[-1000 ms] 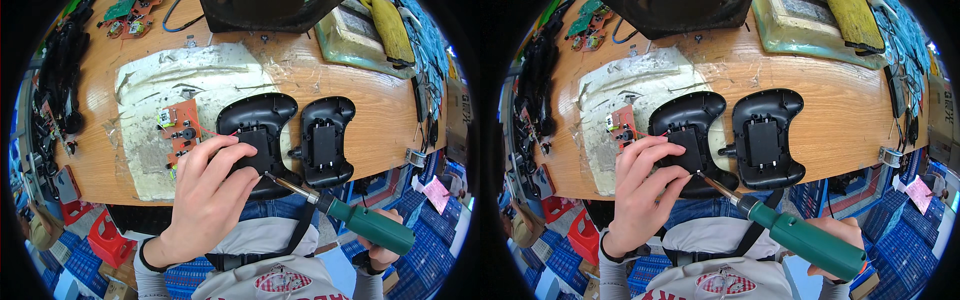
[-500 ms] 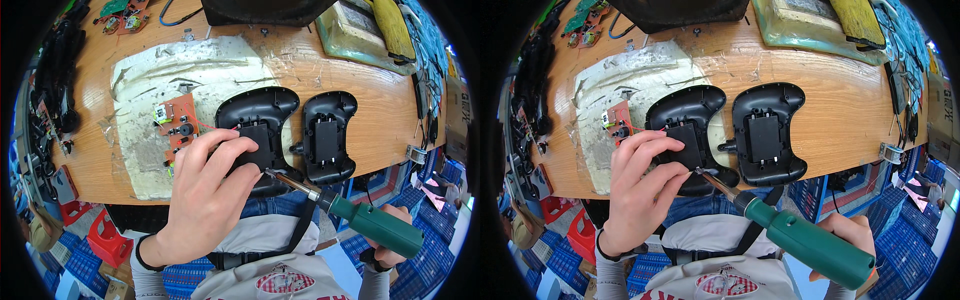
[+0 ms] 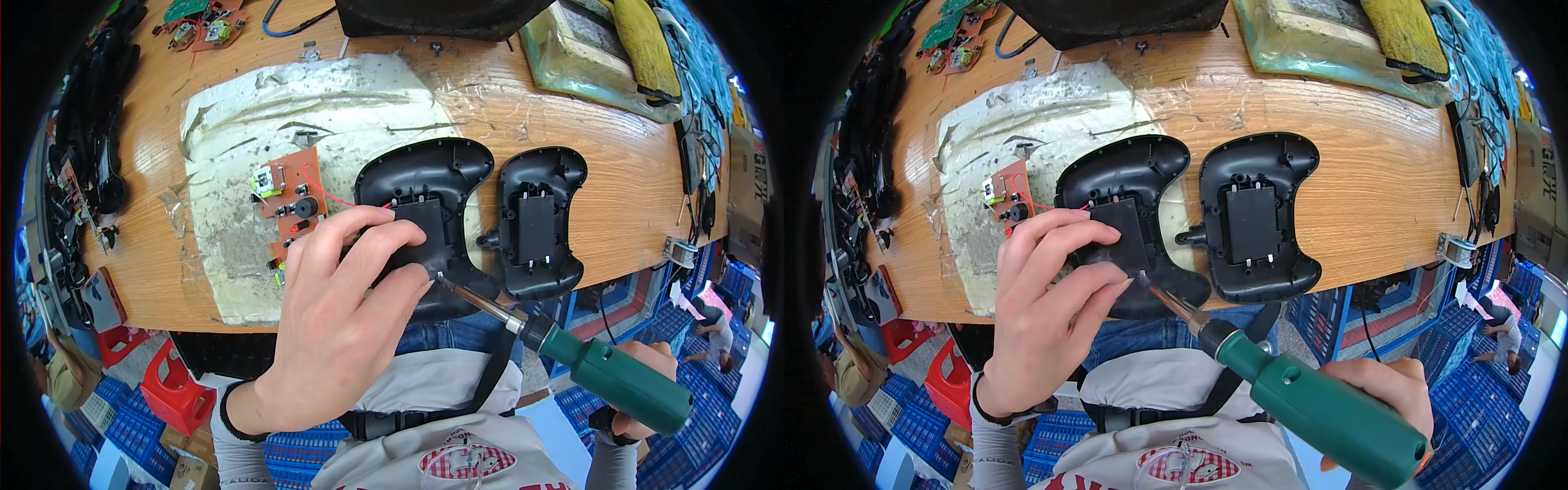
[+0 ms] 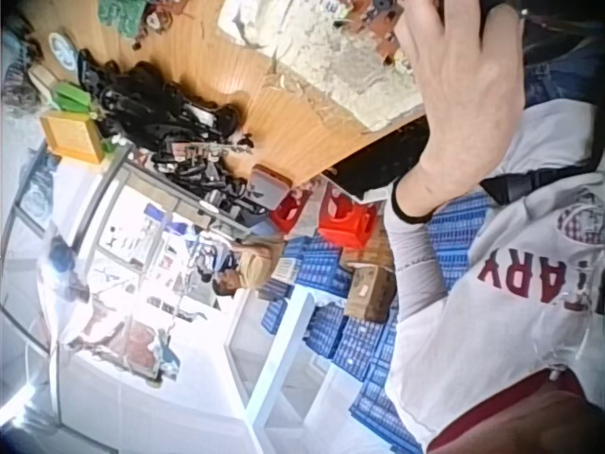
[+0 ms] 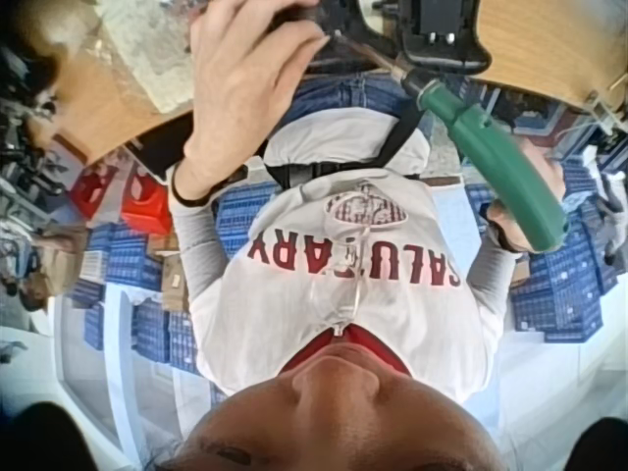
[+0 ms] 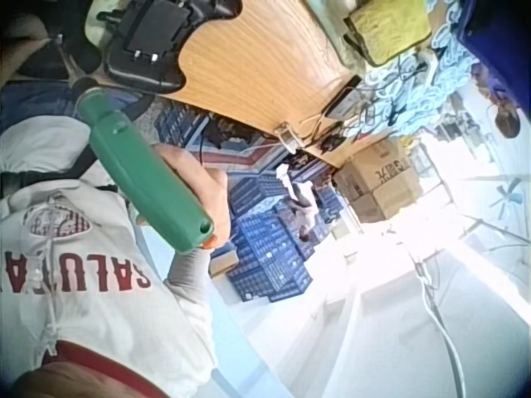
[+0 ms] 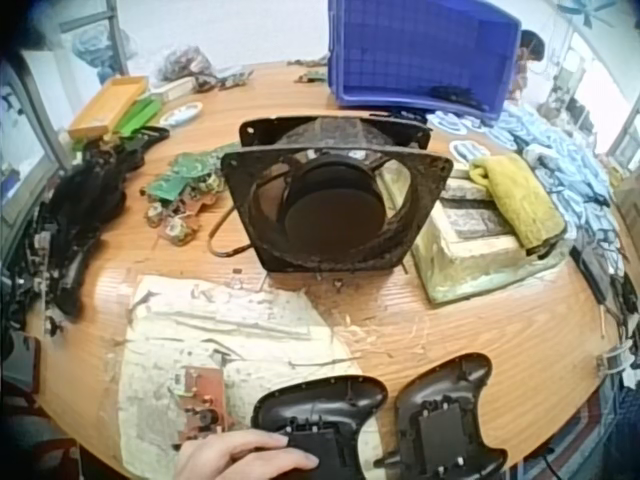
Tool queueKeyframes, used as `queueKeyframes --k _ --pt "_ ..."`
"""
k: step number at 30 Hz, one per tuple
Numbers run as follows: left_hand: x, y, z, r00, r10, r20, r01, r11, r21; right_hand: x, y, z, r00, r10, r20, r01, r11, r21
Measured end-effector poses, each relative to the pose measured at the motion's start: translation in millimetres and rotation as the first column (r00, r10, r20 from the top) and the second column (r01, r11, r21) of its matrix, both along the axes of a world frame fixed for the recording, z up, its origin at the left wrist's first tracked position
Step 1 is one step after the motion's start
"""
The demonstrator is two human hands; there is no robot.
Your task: Soldering components onto electronic circuit boards of game controllers.
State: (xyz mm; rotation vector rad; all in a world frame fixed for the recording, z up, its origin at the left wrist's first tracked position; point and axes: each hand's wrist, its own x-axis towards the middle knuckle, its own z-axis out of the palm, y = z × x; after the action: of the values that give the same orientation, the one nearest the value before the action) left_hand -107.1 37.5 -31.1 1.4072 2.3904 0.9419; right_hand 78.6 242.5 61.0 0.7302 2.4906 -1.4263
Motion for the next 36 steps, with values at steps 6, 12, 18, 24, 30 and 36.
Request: queueKeyframes --k 6,12,18,24,30,36 --pt "0.0 1.0 0.2 1.0 -0.003 -0.006 0.003 1.0 -0.006 0.5 -1.3 2.2 0.999 -0.013 0.034 0.013 1.0 0.02" --pt "0.4 -0.5 -0.8 1.0 -0.004 -0.016 0.004 1.0 -0.026 1.5 -0.7 -4.5 0.996 -0.078 -0.032 0.076 0.994 -0.08" --pt "0.5 1.6 1.4 1.0 -0.004 -0.017 0.003 1.0 -0.024 -4.8 -9.7 11.1 0.987 -0.12 0.102 0.114 0.991 0.069" --pt "2.4 1.3 3.5 0.999 0.037 0.028 -0.035 0.998 -0.052 11.1 -10.3 -4.3 0.995 -0.102 -0.013 0.102 0.962 0.254" --pt "1.0 0.2 1.1 1.0 0.001 -0.017 -0.002 0.999 -0.049 22.2 6.5 -8.3 0.996 -0.03 0.082 0.028 0.999 0.024" --pt "0.0 1.9 3.9 1.0 -0.001 -0.01 0.001 0.999 -0.047 77.4 2.2 -36.0 0.784 -0.581 -0.217 0.5 0.8 -0.332"
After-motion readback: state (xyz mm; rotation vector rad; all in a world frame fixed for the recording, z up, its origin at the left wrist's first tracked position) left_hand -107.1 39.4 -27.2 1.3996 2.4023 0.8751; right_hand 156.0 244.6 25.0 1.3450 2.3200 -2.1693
